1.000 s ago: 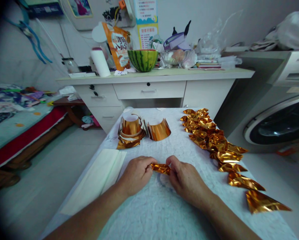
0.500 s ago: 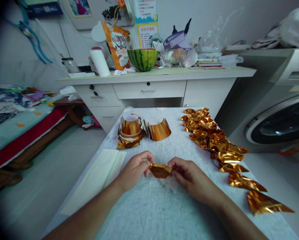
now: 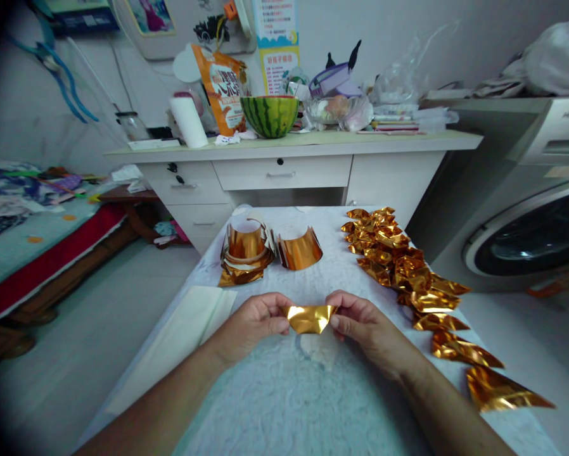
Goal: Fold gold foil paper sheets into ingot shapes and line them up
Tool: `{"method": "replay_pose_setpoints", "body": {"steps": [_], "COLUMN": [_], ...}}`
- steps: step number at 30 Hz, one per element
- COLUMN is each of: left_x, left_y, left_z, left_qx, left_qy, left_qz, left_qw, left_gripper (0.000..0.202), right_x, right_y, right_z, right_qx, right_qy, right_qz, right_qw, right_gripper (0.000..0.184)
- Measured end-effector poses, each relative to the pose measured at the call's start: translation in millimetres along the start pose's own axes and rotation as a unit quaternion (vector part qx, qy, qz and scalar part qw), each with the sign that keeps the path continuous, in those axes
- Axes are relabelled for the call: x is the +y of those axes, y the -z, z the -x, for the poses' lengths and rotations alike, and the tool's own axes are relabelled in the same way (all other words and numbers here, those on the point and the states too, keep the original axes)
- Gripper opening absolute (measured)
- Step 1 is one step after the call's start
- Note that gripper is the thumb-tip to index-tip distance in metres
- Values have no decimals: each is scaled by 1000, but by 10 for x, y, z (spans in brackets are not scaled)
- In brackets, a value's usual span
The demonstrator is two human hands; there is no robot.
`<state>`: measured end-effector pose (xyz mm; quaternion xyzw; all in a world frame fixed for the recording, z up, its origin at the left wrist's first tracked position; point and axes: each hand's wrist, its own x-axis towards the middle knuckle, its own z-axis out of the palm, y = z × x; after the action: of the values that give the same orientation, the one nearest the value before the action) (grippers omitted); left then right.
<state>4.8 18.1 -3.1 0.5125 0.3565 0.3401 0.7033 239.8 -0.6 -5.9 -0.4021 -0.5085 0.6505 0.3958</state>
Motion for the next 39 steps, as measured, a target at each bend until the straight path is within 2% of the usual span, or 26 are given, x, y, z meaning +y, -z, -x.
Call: {"method": "replay_pose_setpoints", "body": {"steps": [4,10,15,22,32,39], "left_x": [-15,-51,-52,-18,-59,-44], "left_y": [14,42,49,19,13,19], "left_z": [-9,-19,-13,0,-9,-6], "left_qx": [0,6,-25,-15,-21,-14], "left_qy": [4,-67,-25,-6,-1,26], "left_qz": [-11,-46,-17,-27,-4,-17], "left_qw": [1000,997,999,1000,1000,999], "left_gripper": [27,31,33,36,30,32], "right_x": [-14,-59,-56,-45,-74,-17], "right_y": [12,-1,1,-11,-2,34], "right_z": [0,12,18,8,4,13], "right_qx": [-24,-60,-83,-72,-95,-56], "right_qy": [6,-10,-10,-22,-18,-58], "right_qz": [16,14,3,14,32,13], "right_qw": [1000,998,997,997,995,997], "right_gripper": [26,30,28,35,28,32]}}
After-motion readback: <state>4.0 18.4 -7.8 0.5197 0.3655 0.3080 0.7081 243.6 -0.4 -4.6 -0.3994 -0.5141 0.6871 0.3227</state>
